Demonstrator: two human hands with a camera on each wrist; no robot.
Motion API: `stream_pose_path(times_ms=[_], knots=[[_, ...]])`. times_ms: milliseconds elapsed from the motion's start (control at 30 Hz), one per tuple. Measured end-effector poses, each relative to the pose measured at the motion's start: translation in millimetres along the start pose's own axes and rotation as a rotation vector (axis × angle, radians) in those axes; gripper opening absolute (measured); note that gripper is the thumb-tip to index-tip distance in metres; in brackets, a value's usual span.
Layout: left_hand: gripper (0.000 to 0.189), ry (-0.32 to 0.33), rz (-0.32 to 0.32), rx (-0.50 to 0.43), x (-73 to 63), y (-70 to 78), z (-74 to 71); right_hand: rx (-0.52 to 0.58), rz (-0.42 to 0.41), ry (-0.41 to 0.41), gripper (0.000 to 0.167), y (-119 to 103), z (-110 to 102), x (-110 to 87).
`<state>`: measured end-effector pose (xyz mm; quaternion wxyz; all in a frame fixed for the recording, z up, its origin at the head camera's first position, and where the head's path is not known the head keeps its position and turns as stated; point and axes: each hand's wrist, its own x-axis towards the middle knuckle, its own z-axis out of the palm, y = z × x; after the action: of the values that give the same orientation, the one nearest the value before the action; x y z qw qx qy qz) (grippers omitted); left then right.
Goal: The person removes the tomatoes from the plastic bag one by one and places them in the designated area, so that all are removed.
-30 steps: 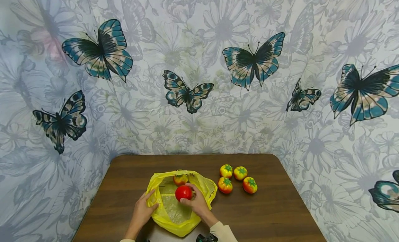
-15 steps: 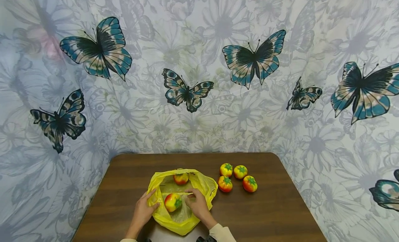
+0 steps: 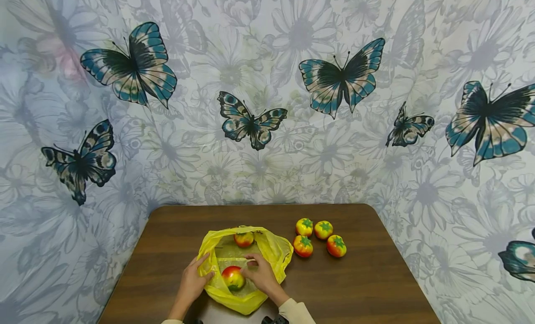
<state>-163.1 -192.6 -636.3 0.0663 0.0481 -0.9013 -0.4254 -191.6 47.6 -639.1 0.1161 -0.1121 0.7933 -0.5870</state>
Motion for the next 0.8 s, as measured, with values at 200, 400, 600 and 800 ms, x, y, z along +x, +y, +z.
stream_pose_path(times_ms=[200,400,600,800], knots=[[0.06,0.011,0.007,-0.002,-0.1,-1.4,0.2,-0.001,-0.042,-0.066,0.051,-8.9,4.3,-0.1],[0.06,0.01,0.01,-0.005,-0.3,-3.2,1.1,-0.039,-0.041,-0.129,0.057,-11.2,7.1,-2.4],[0.06,0.018,0.02,-0.001,1.2,-4.6,2.9,-0.072,-0.037,-0.138,0.058,-7.7,10.6,-0.3],[0.06,0.009,0.02,0.009,1.5,-3.7,2.4,-0.074,-0.056,-0.155,0.057,-6.5,14.4,1.3]])
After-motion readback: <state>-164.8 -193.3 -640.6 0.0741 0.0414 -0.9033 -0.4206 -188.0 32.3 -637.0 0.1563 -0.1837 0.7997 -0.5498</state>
